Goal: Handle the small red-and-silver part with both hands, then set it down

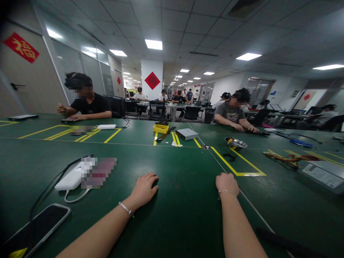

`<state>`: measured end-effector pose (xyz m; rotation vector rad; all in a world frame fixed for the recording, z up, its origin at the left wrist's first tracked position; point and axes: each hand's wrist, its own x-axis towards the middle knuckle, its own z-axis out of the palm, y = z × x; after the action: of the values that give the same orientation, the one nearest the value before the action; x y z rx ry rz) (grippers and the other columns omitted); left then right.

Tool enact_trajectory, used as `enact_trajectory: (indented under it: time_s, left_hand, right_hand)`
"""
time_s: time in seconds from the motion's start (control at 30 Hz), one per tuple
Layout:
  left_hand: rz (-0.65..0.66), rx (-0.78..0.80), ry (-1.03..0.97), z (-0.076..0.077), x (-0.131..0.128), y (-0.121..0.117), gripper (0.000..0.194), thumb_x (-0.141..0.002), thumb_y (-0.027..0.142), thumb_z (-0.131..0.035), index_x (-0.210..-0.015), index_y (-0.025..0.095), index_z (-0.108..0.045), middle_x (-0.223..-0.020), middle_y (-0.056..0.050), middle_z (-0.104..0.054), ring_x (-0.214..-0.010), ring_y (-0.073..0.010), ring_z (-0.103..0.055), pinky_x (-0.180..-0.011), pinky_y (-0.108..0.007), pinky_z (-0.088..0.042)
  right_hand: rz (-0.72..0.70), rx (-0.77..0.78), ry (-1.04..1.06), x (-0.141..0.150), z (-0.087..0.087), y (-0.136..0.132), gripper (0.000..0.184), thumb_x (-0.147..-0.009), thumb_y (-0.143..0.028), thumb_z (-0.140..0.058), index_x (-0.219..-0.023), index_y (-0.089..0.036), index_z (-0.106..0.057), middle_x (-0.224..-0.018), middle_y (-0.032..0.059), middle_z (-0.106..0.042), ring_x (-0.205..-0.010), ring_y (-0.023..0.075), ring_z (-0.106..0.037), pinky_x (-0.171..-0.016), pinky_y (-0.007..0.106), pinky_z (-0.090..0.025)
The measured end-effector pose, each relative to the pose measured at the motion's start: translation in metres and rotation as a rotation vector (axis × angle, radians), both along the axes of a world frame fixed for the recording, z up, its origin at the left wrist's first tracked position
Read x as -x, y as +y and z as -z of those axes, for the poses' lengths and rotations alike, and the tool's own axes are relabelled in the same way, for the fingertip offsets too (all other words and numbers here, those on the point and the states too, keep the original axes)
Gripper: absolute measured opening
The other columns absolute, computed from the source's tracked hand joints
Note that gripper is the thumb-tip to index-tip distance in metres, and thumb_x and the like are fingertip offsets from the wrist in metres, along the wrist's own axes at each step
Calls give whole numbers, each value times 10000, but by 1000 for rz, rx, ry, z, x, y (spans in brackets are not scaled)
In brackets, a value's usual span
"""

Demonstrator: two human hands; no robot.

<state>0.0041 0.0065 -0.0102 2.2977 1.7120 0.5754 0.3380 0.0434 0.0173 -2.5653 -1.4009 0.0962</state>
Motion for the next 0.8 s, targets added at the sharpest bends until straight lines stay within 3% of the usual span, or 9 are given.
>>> enact_trajectory:
  time_s: [0.23,0.43,0.53,0.63,0.8]
  left_hand:
    - [2,17,-11,-1,-1,-1,395,-749,328,-409,-1125,227,-476,-1278,-35,-396,-1206,-226,-277,-997,-414,-183]
    - [4,17,-36,-1,0,-1,379,-747,314,-425,-1111,226,-485,-1274,-42,-401,-1207,-232,-276,-995,-424,-174]
    - [0,4,-74,-3,-1,-1,366,-731,299,-459,-1088,228,-494,-1235,-41,-444,-1190,-234,-303,-985,-420,-189]
    - [-10,-5,-169,-7,-3,-2,384,-710,295,-501,-1083,209,-485,-1148,-55,-513,-1115,-216,-397,-948,-367,-263]
    - [53,29,-338,-12,-9,-6,432,-692,295,-542,-1099,211,-424,-970,-28,-592,-895,-162,-538,-774,-266,-396]
  right_hand:
    - [-3,9,38,1,-2,-1,383,-750,-320,-290,-915,-161,-597,-966,168,-504,-857,285,-540,-644,403,-447]
    - [-76,-130,124,15,-10,-4,395,-763,-306,-280,-966,-150,-581,-1009,175,-492,-854,285,-528,-644,407,-419]
    - [-230,-176,228,43,-14,-2,353,-761,-309,-325,-947,-156,-584,-982,133,-534,-826,231,-533,-648,339,-416]
    - [-411,-180,366,86,-13,-3,270,-744,-318,-397,-889,-193,-588,-810,46,-594,-708,153,-541,-595,255,-409]
    - [-735,-183,747,163,3,-18,167,-689,-281,-496,-797,-174,-564,-633,-5,-570,-564,111,-505,-519,225,-377]
